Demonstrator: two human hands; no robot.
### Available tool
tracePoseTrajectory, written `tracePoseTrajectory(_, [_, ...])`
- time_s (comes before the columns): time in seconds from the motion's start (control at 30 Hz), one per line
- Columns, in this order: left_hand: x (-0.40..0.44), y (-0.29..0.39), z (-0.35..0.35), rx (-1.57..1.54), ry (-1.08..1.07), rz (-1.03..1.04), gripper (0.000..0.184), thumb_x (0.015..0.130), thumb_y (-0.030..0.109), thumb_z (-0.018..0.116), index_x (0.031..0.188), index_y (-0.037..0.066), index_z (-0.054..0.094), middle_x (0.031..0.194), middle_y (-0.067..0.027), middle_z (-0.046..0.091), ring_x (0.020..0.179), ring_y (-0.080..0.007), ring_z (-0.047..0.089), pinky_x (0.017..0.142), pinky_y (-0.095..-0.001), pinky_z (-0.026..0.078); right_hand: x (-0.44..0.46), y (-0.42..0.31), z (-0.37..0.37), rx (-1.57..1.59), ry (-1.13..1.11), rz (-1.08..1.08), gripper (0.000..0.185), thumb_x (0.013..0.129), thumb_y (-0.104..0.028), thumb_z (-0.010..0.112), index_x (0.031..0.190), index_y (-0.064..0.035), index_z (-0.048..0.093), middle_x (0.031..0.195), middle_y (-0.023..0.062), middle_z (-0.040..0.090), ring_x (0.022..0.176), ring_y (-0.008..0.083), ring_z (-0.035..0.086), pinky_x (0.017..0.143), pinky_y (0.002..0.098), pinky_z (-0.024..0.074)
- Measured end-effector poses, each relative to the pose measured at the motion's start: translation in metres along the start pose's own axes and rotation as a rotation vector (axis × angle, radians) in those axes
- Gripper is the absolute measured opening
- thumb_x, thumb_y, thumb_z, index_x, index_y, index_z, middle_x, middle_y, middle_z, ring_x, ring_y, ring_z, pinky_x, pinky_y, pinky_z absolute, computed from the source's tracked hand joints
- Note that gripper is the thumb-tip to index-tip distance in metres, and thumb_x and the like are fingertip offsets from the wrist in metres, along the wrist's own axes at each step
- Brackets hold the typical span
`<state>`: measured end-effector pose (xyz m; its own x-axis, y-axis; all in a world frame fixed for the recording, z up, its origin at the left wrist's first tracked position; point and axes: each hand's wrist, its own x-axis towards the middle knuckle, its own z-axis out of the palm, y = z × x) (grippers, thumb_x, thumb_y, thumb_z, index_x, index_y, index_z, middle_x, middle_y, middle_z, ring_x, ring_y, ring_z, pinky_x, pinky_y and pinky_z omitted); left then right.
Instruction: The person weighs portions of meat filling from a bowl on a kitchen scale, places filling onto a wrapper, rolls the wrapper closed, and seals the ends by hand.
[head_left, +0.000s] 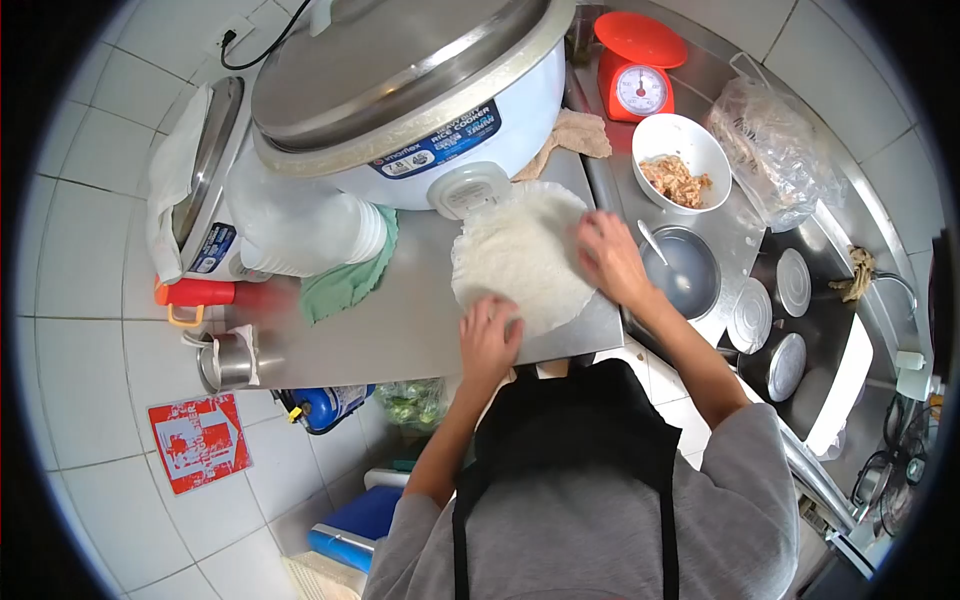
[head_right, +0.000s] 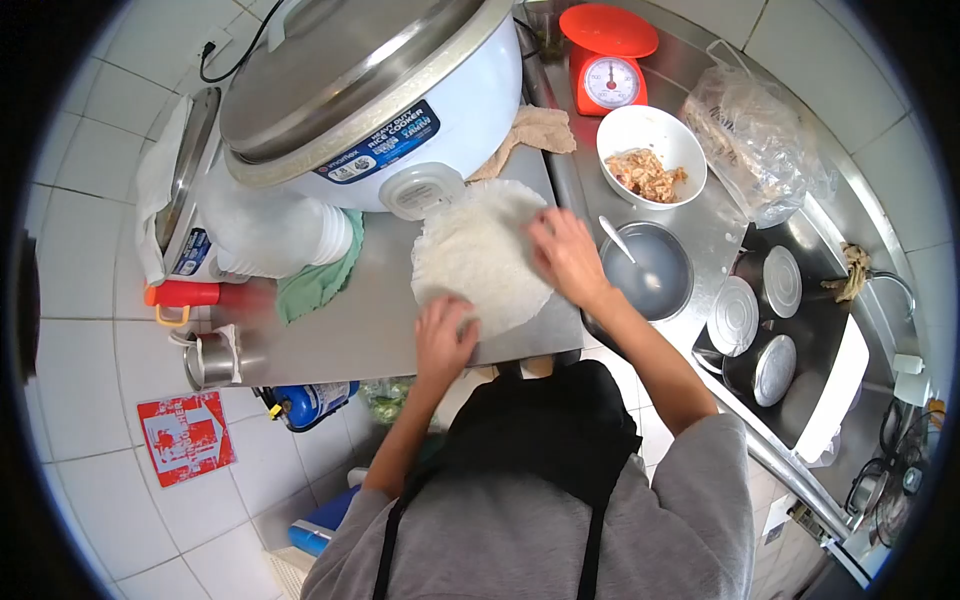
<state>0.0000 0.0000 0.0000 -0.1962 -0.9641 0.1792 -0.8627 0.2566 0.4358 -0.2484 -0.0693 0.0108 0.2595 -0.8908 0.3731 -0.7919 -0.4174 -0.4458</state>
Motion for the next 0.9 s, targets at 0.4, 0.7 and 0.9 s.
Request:
tracePoseTrajectory(0.4, [0.06, -0.073, -0.043, -0.126, -0.108, 0.257, 0.024, 0.069, 0.014, 0.064, 0.093, 0.013, 0.059, 0.102, -0.0045, 0.053, 0.1, -0.0214, 0.051, 0.084, -0.0398, 0.034, -0.012, -0.04, 0.01, -0.216, -0.034, 0.116, 0.015, 0.077, -0.019, 0.064, 0.089, -0.0104, 0.061, 0.093, 0.0054, 0.058, 0.089, 0.0243, 0.054, 0.074, 0.0378, 0.0431])
tracePoseTrajectory(0.7, [0.072, -0.068, -0.038, -0.096, -0.172, 0.326, 0.034, 0.072, 0.014, 0.061, 0.106, 0.013, 0.058, 0.112, -0.0061, 0.052, 0.107, -0.0242, 0.049, 0.089, -0.0405, 0.031, -0.013, -0.039, 0.017, -0.18, 0.025, 0.098, 0.023, 0.078, -0.019, 0.064, 0.1, -0.0131, 0.061, 0.109, 0.0047, 0.053, 0.099, 0.0249, 0.051, 0.079, 0.0377, 0.042])
tracePoseTrajectory(0.9, [0.053, -0.062, -0.029, -0.136, -0.07, 0.198, 0.038, 0.071, 0.016, 0.063, 0.109, 0.014, 0.059, 0.116, -0.006, 0.051, 0.108, -0.0244, 0.05, 0.089, -0.0409, 0.033, -0.002, 0.002, -0.017, -0.136, 0.154, 0.099, 0.018, 0.078, -0.012, 0.063, 0.096, -0.01, 0.065, 0.112, 0.0083, 0.055, 0.1, 0.0283, 0.053, 0.081, 0.04, 0.0433])
